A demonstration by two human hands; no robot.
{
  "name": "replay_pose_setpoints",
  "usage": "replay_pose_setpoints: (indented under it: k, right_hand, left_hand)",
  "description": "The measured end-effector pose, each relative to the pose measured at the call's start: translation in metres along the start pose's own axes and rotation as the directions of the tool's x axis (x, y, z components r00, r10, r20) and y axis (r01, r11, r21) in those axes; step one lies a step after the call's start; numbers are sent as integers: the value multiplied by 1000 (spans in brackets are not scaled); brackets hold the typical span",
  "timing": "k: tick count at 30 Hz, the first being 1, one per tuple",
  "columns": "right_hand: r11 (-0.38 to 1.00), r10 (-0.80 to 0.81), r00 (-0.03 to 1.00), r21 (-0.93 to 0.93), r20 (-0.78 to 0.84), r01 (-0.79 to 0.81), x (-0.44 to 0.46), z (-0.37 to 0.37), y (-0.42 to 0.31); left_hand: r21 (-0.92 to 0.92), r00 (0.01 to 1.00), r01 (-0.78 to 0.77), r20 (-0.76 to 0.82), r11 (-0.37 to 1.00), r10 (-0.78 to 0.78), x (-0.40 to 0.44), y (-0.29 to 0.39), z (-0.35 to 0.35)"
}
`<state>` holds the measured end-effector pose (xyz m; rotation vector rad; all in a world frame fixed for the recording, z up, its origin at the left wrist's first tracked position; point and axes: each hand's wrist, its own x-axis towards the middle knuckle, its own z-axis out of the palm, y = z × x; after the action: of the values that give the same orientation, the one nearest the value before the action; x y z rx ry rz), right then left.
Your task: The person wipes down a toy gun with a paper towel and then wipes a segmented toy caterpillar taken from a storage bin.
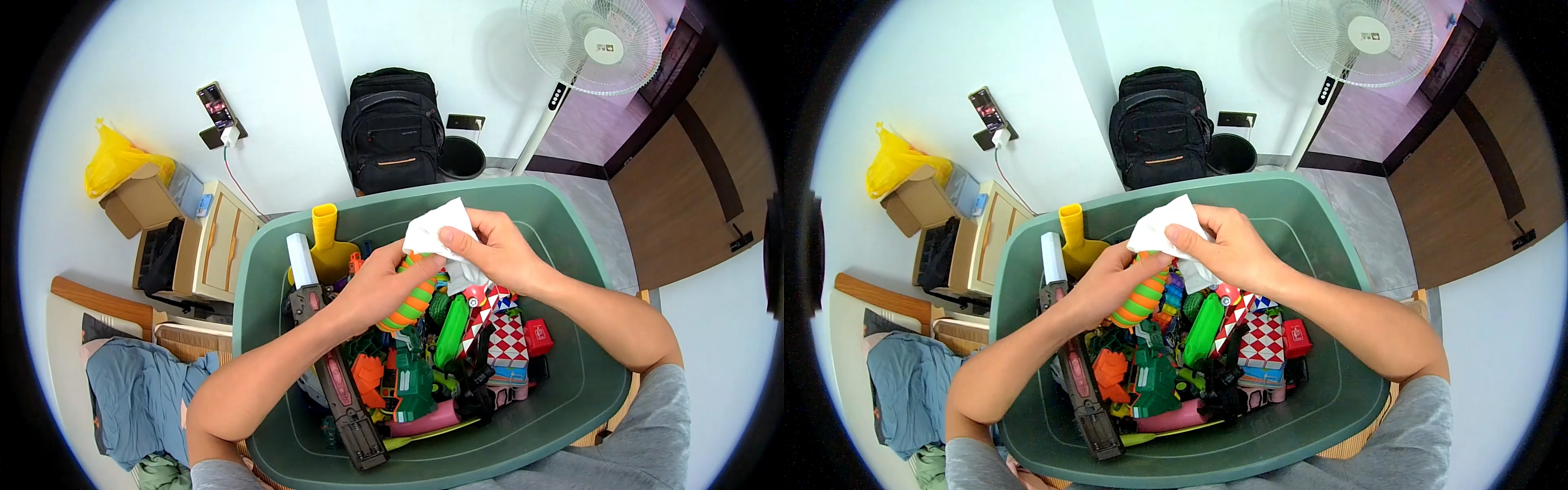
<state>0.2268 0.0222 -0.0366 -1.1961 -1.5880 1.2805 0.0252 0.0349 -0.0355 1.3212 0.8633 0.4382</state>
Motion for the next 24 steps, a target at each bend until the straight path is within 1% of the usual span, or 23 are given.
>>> replay_pose_setpoints:
  k: [1,3,6,7,8,9,15,17,19,21,24]
  right_hand:
    - [1000,18,1000,5,-14,-18,0,0,-2]
    - [999,35,999,9,-29,-35,-1,0,-2]
    - [999,10,998,34,-58,-8,-1,0,0]
    - [997,12,998,77,-61,-7,-2,0,-2]
    - [993,14,998,120,-63,-7,-2,0,-4]
    - [993,14,998,120,-63,-6,-2,0,-3]
    - [996,-53,996,67,-72,58,-1,0,-5]
    - [998,-46,996,42,-76,50,-2,-1,-7]
    - [998,-18,994,64,-105,25,-2,-1,-11]
    - [996,10,991,87,-133,1,-2,-2,-13]
    - [990,50,984,137,-170,-27,1,-6,-9]
  left_hand:
    - [0,1000,0,0,1000,0,-1,2,0]
    - [-6,998,67,18,998,-67,-2,5,0]
    - [-11,998,69,14,998,-69,-2,5,0]
    - [-11,998,69,14,998,-68,-1,3,0]
    - [-6,1000,16,6,1000,-16,0,1,-1]
    - [1,999,-36,-1,999,36,1,0,-1]
    - [16,999,-39,-8,999,39,2,-3,-1]
    - [-9,999,-45,-11,999,45,2,-3,-1]
    - [-34,999,-51,-13,998,50,0,0,-1]
    - [-44,999,40,-9,998,-41,-3,7,-1]
    - [-79,1000,15,-20,997,-16,-2,4,-1]
